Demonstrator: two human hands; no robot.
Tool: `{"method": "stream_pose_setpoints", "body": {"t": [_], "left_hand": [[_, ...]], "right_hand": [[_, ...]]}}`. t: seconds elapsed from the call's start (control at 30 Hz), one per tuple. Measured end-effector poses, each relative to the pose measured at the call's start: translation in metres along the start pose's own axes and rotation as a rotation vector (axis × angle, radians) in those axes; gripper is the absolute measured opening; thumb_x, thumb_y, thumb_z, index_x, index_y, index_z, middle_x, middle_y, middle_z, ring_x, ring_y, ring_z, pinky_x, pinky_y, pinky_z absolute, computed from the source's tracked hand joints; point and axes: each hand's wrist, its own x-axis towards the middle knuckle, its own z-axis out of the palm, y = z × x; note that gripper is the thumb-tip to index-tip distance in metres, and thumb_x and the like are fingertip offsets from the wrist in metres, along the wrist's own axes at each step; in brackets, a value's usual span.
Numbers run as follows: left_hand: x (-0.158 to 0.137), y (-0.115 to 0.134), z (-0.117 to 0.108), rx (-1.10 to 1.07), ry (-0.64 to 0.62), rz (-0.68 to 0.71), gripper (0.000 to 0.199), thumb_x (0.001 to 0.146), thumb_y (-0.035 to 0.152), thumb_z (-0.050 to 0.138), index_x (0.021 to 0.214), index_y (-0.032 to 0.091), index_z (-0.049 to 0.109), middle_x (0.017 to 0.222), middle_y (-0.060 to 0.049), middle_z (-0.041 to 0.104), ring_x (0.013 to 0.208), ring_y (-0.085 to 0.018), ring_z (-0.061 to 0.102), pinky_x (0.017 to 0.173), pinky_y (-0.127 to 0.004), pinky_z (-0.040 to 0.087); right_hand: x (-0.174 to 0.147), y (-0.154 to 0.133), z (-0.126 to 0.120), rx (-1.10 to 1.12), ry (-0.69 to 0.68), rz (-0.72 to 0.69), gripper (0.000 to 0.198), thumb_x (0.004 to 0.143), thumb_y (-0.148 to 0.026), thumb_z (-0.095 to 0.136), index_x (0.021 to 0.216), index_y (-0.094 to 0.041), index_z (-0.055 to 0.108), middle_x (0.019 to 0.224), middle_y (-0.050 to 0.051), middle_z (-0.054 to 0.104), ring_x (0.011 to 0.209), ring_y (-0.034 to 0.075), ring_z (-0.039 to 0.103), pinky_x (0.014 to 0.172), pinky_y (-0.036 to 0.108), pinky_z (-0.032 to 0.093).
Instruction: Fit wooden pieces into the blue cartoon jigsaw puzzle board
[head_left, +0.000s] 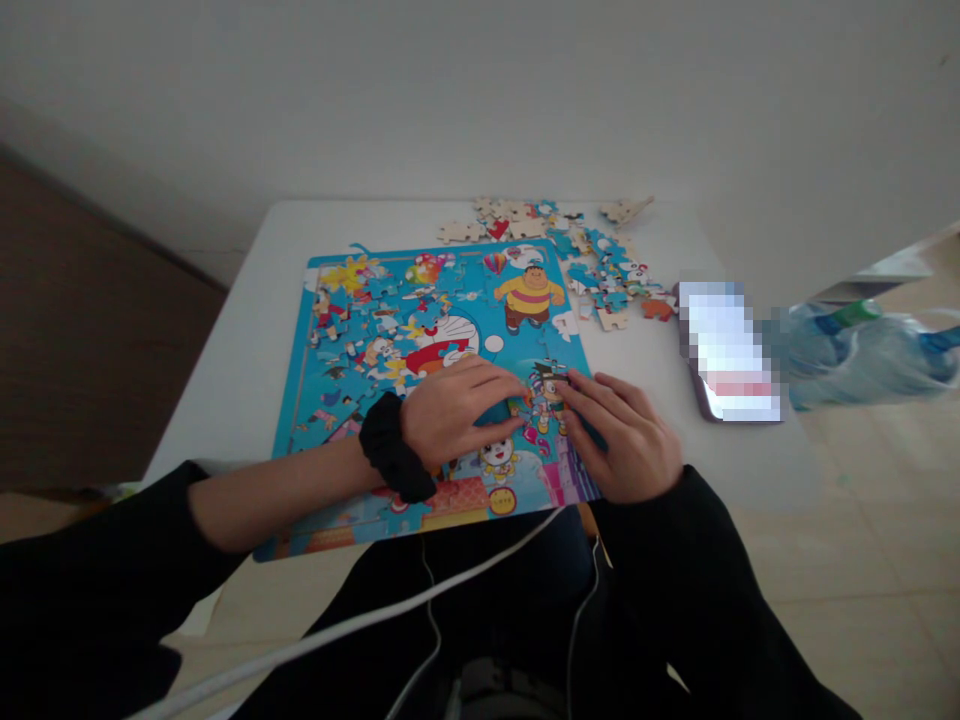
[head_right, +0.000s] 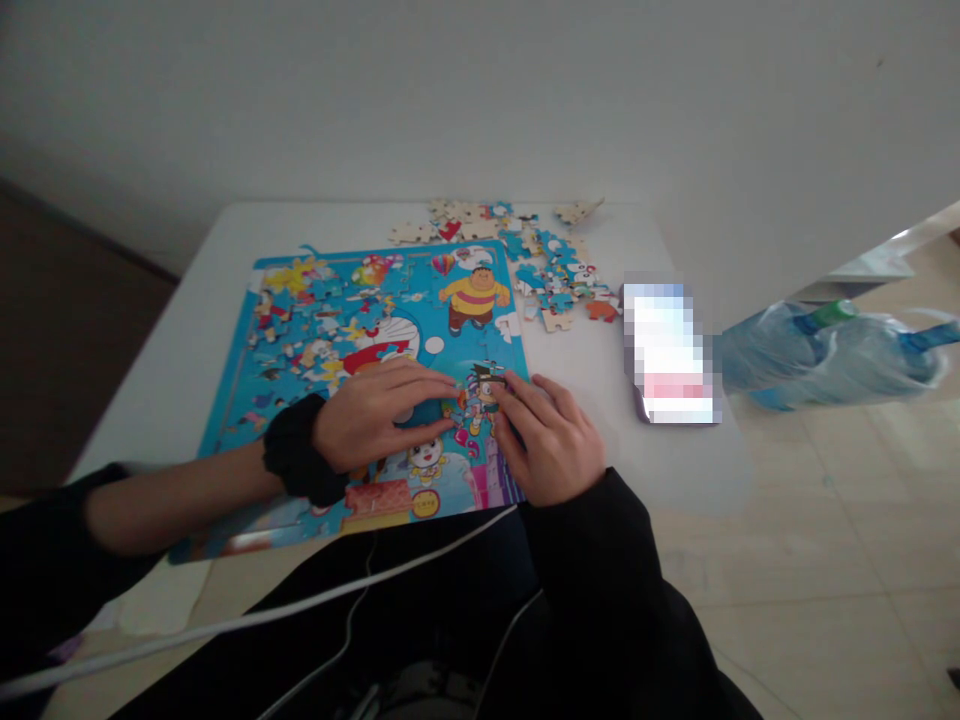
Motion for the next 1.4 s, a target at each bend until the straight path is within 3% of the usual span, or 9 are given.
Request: {"method": "stream_pose_setpoints", "body": {"t": [0.47, 1.1, 1.27, 1.4], "left_hand": [[0.006, 0.009, -0.008, 0.097, -0.18, -0.013, 0.03, 0.092, 0.031, 0.043, 0.106, 0.015, 0.063, 0.1, -0.008, 0.062, 0.087, -0.019, 0.053, 0.08, -0.033, 0.043], [0.0, 0.005, -0.005, 0.1, -0.068, 0.021, 0.031, 0.09, 0.037, 0.046, 0.105, 0.015, 0.062, 0.089, -0.006, 0.061, 0.08, -0.016, 0.053, 0.073, -0.028, 0.041], [-0.001, 0.002, -0.008, 0.139, -0.087, -0.004, 0.036, 0.09, 0.044, 0.043, 0.1, 0.016, 0.063, 0.079, -0.004, 0.059, 0.074, -0.016, 0.053, 0.069, -0.027, 0.041], [-0.002, -0.003, -0.016, 0.096, -0.14, -0.014, 0.036, 0.089, 0.045, 0.044, 0.093, 0.014, 0.062, 0.09, -0.006, 0.059, 0.082, -0.017, 0.054, 0.075, -0.027, 0.042]], "right_hand": [[0.0, -0.002, 0.003, 0.016, 0.033, 0.028, 0.03, 0.084, -0.024, 0.052, 0.11, -0.019, 0.065, 0.114, 0.001, 0.064, 0.103, 0.022, 0.055, 0.09, 0.036, 0.048], [0.0, 0.0, 0.002, 0.0, 0.013, -0.01, 0.031, 0.084, -0.025, 0.052, 0.111, -0.018, 0.065, 0.115, 0.001, 0.064, 0.104, 0.022, 0.055, 0.088, 0.036, 0.049], [0.0, -0.002, 0.002, 0.02, 0.034, 0.022, 0.03, 0.084, -0.025, 0.052, 0.109, -0.018, 0.066, 0.114, 0.002, 0.064, 0.104, 0.021, 0.055, 0.089, 0.036, 0.048], [-0.001, -0.002, 0.002, 0.053, 0.034, 0.039, 0.03, 0.084, -0.025, 0.051, 0.11, -0.018, 0.065, 0.115, 0.003, 0.064, 0.104, 0.022, 0.055, 0.09, 0.037, 0.048]]}}
